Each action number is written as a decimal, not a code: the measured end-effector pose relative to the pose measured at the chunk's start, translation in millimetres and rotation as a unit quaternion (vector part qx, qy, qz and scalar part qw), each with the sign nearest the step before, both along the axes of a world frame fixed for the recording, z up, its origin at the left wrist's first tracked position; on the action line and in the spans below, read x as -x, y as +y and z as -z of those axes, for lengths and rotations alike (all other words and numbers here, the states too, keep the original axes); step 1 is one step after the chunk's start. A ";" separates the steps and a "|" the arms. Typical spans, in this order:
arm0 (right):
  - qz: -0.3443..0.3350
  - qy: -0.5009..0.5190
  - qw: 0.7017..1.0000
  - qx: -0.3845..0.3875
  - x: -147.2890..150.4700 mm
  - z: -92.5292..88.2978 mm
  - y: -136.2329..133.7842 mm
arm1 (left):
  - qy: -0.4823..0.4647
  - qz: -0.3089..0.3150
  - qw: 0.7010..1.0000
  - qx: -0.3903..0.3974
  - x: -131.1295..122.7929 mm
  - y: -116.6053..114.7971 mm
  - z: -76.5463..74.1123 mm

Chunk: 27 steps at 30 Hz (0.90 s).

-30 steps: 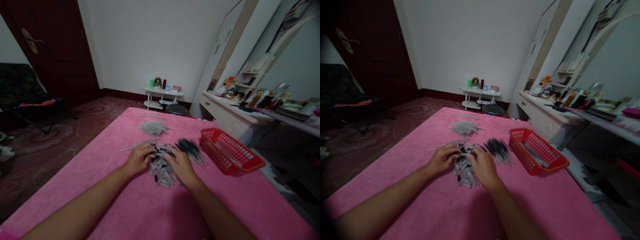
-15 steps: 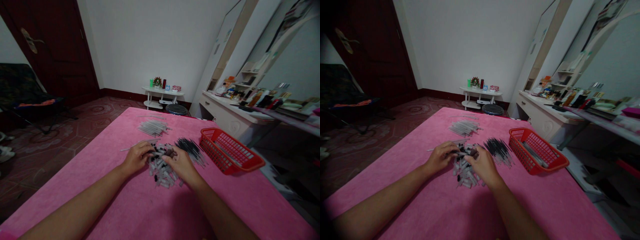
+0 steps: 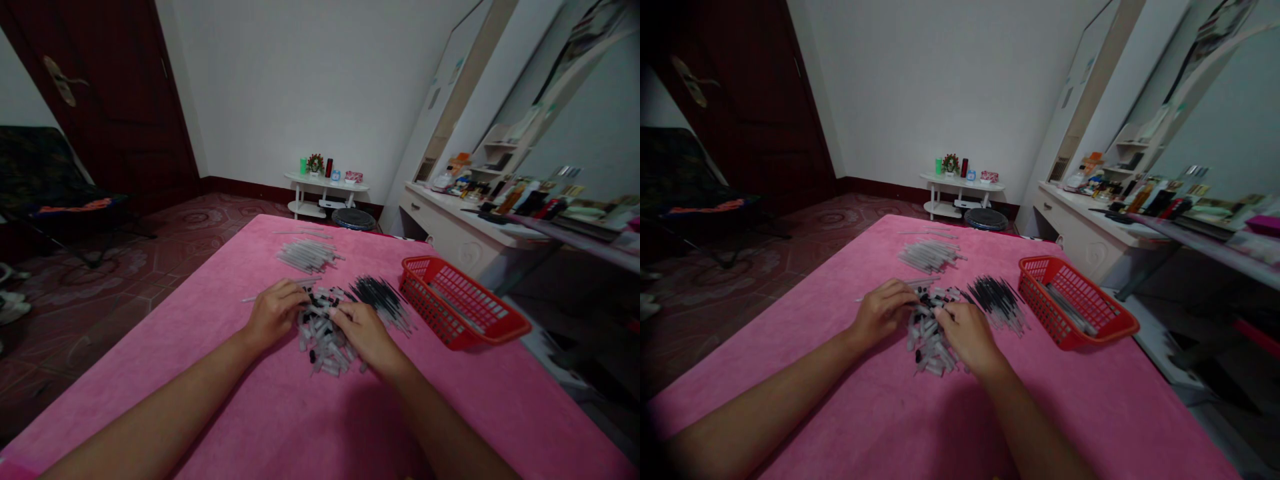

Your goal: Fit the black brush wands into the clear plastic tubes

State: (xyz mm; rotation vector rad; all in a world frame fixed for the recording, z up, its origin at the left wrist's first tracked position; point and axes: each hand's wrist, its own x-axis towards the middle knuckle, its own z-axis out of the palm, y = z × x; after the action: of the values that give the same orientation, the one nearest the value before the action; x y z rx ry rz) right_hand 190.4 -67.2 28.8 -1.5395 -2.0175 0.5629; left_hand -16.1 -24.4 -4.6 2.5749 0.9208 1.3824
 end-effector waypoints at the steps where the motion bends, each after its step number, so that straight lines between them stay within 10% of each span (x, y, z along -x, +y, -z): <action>1: 0.008 -0.046 0.999 -0.007 0.0 -4.6 -2.4 | -0.023 -0.017 1.000 0.004 1.4 1.2 -0.6; 6: -0.018 -0.239 0.971 0.006 4.5 -18.4 -15.1 | -0.226 -0.097 0.963 0.113 6.0 8.9 -1.9; 18: -0.045 -0.322 0.943 0.078 3.5 -33.6 -19.5 | -0.602 0.030 0.703 0.378 6.7 23.5 5.1; 23: -0.043 -0.339 0.935 0.099 8.8 -36.1 -23.8 | -0.602 0.039 0.689 0.402 6.0 23.0 5.9; 27: -0.018 -0.181 0.982 0.040 1.1 -31.6 -14.7 | -0.587 0.046 0.688 0.424 3.1 19.7 4.8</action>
State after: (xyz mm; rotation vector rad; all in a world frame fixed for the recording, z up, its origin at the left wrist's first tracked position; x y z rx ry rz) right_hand 189.3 -81.9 60.4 -1.7595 -2.3204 0.4044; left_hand -19.3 -4.7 -9.5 0.7267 0.7870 1.5757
